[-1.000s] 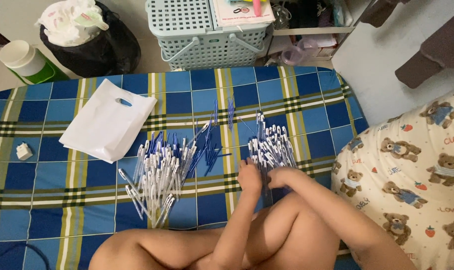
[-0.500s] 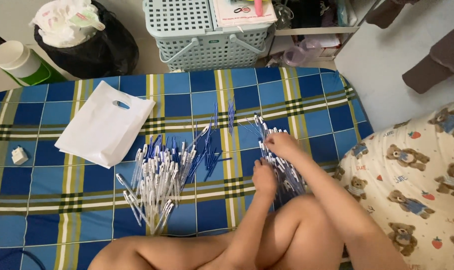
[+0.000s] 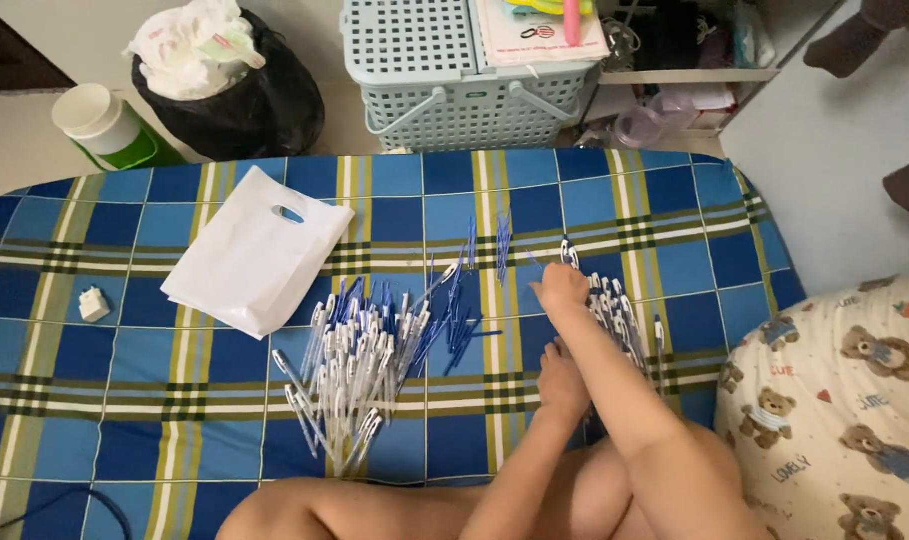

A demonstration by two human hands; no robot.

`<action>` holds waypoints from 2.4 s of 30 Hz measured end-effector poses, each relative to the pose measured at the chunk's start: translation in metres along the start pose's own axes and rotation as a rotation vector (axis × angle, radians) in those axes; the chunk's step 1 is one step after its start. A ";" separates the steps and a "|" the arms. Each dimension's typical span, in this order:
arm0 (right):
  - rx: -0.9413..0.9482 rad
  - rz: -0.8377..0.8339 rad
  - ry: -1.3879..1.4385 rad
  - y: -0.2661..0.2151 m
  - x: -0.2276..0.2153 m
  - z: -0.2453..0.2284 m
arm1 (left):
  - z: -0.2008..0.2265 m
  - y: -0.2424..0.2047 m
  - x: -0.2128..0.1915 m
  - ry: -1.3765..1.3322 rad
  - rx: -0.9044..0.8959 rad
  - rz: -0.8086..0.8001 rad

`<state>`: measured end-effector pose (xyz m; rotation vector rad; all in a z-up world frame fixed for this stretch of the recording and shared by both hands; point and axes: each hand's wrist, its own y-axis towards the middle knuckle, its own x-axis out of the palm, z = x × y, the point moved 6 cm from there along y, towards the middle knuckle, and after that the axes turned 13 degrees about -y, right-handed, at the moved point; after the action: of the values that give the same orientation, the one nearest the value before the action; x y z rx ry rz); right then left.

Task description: Assembling pens by joining barrels and refills manually.

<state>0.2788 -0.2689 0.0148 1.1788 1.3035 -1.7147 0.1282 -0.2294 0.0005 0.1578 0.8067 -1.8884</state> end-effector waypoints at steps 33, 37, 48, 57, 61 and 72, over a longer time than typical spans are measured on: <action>-0.216 0.146 0.072 0.002 0.030 -0.046 | -0.004 -0.007 -0.014 0.301 0.142 0.053; -0.308 0.095 0.168 -0.034 0.026 -0.067 | -0.018 -0.026 -0.027 0.361 0.152 0.060; -0.315 -0.008 0.299 -0.091 0.025 0.007 | -0.186 -0.100 -0.182 0.719 0.066 0.601; -0.248 -0.005 0.145 -0.079 0.060 0.012 | -0.240 -0.114 -0.198 0.626 -0.176 0.767; -0.156 -0.016 -0.043 -0.068 0.088 0.032 | -0.224 -0.093 -0.196 0.696 -0.048 0.643; -0.351 0.244 0.314 -0.127 0.001 -0.052 | -0.205 -0.095 -0.206 0.406 0.014 0.649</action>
<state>0.1778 -0.1839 0.0540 1.3631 1.5002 -1.1039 0.0920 0.0735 -0.0208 0.7381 0.8767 -1.2566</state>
